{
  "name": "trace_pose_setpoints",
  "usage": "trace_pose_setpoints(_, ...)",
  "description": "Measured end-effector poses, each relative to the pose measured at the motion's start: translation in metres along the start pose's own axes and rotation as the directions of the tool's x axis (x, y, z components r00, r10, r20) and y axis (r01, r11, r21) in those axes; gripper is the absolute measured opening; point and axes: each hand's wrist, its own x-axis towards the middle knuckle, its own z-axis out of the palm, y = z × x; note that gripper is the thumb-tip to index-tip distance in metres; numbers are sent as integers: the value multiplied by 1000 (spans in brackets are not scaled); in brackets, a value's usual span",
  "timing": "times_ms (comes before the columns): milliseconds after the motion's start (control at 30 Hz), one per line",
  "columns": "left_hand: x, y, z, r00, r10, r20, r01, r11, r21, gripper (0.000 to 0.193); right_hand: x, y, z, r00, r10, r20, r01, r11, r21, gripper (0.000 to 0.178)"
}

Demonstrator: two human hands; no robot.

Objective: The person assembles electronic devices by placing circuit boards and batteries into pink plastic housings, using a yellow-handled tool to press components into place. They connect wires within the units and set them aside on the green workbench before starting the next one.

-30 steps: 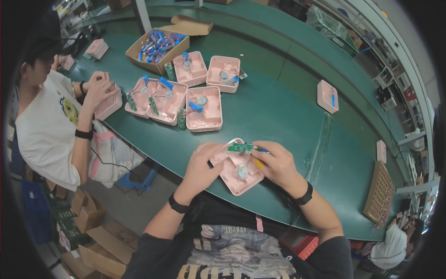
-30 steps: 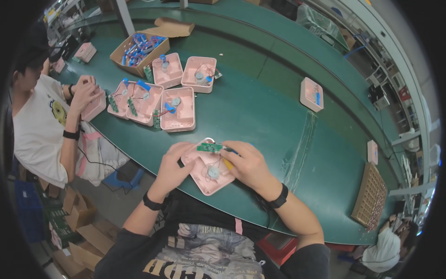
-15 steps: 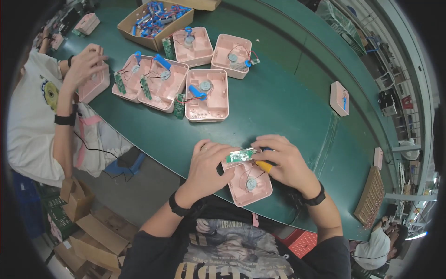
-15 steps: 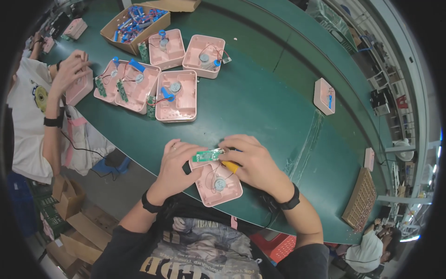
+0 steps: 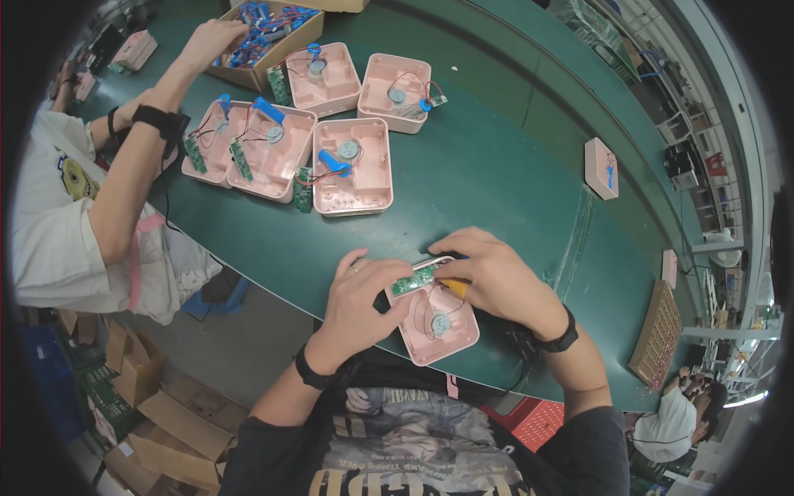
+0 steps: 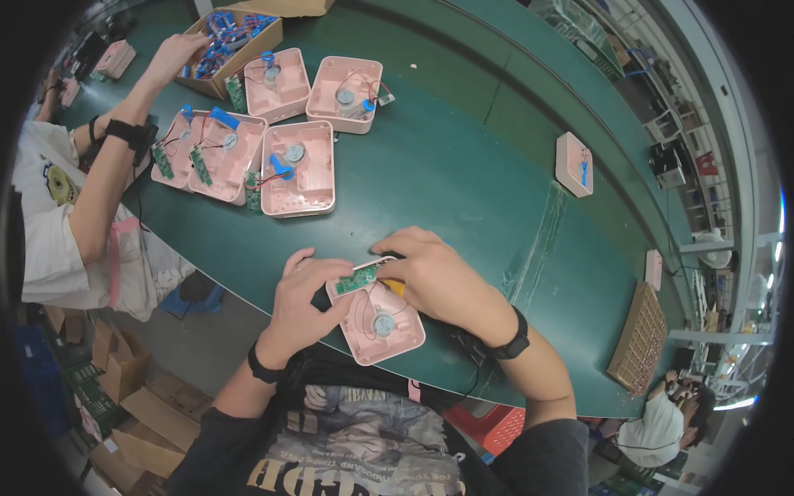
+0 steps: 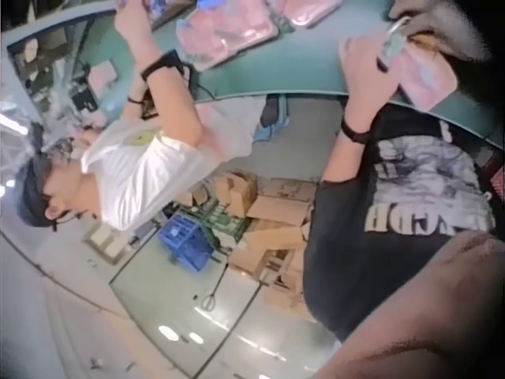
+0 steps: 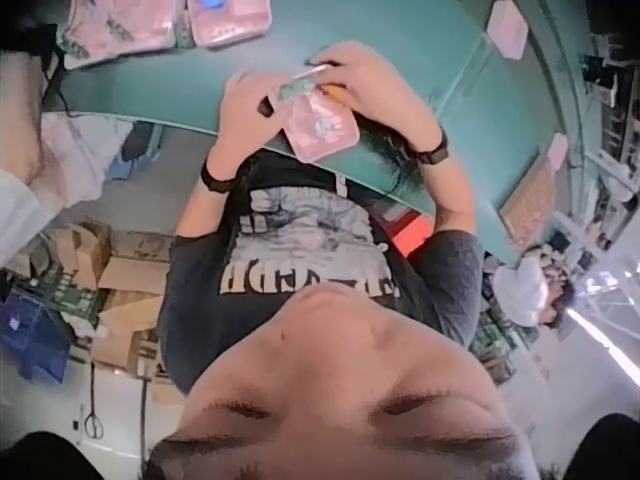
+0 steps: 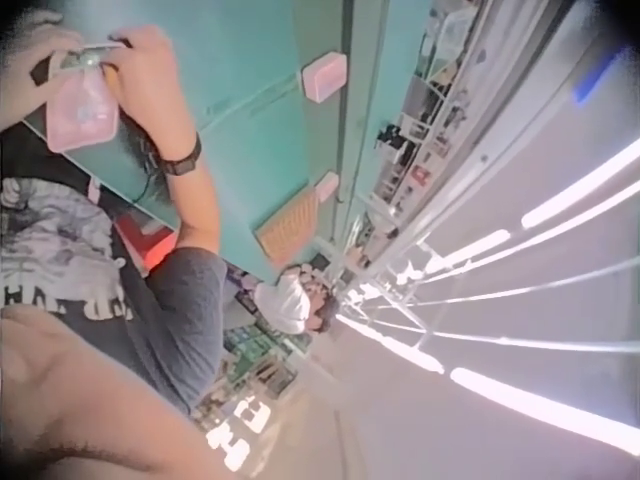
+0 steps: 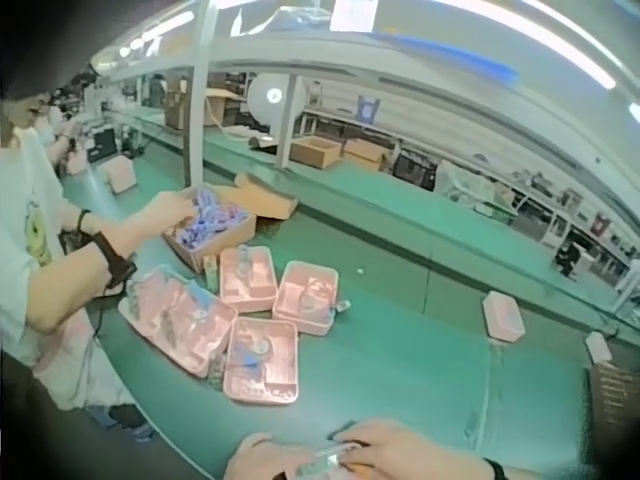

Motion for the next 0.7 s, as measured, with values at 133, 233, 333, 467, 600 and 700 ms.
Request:
trace_pose_setpoints(133,-2,0,0,998,61,9,-62,997,47,26,-1,2,5,999,-35,-3,34,996,-77,24)
trace_pose_setpoints(233,1,1,2,989,150,-8,-149,984,96,18,-2,1,6,996,89,31,-88,996,-33,21)
trace_pose_setpoints(333,-1,4,5,990,141,-23,-138,985,103,17,3,0,4,994,50,96,-40,994,-106,22)
trace_pose_setpoints(467,-4,7,7,988,144,-46,-138,983,125,17,-2,-7,0,995,-25,94,42,982,-185,26)
trace_pose_setpoints(600,-5,7,10,987,148,-68,-136,979,149,17,-24,0,-7,994,67,-83,-73,994,-77,30)
trace_pose_setpoints(700,-4,7,9,987,147,-71,-135,979,151,17,-44,9,-5,977,152,-147,-149,988,32,30)
